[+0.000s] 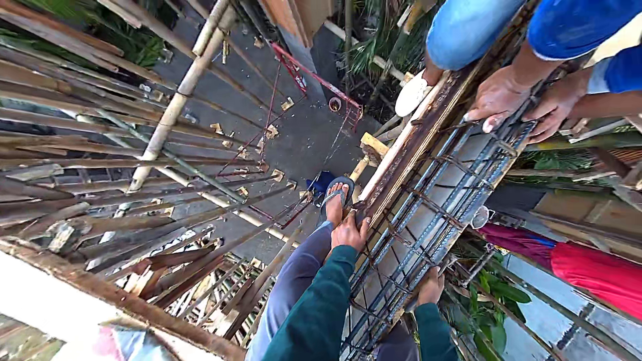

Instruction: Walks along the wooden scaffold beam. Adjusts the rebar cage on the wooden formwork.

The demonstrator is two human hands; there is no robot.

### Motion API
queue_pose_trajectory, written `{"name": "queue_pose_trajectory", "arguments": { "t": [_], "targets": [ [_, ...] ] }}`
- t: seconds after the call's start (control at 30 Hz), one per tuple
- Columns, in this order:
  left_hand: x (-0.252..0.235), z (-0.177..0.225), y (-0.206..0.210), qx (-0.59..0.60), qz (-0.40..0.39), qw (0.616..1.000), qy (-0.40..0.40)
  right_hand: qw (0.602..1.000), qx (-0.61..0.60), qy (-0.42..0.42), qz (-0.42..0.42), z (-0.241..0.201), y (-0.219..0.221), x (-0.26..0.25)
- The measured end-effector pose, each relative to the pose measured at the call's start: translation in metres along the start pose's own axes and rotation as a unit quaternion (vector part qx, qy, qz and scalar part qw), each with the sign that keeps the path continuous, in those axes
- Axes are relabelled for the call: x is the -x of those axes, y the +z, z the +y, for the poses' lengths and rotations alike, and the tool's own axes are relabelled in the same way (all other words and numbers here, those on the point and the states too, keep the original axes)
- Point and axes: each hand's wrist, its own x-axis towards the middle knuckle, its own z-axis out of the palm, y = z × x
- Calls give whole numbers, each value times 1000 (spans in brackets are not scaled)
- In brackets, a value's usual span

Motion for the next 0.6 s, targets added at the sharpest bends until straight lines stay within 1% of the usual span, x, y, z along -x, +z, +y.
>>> {"name": "queue_pose_trajectory", "arguments": {
  "t": [0.2,0.33,0.43,0.6],
  "targets": [
    [2,-1,1,-9,-20,1000,-11,999,12,-2,-33,-7,-8,4],
    [0,-5,5,-2,-18,1000,-10,999,20,0,-46,-7,-11,0],
    [-2,-7,7,14,-41,999,-9,998,26,13,-54,-12,-14,3],
    [-1,-12,6,27,-55,998,-6,997,22,21,-76,-13,-17,2]
  ]
}}
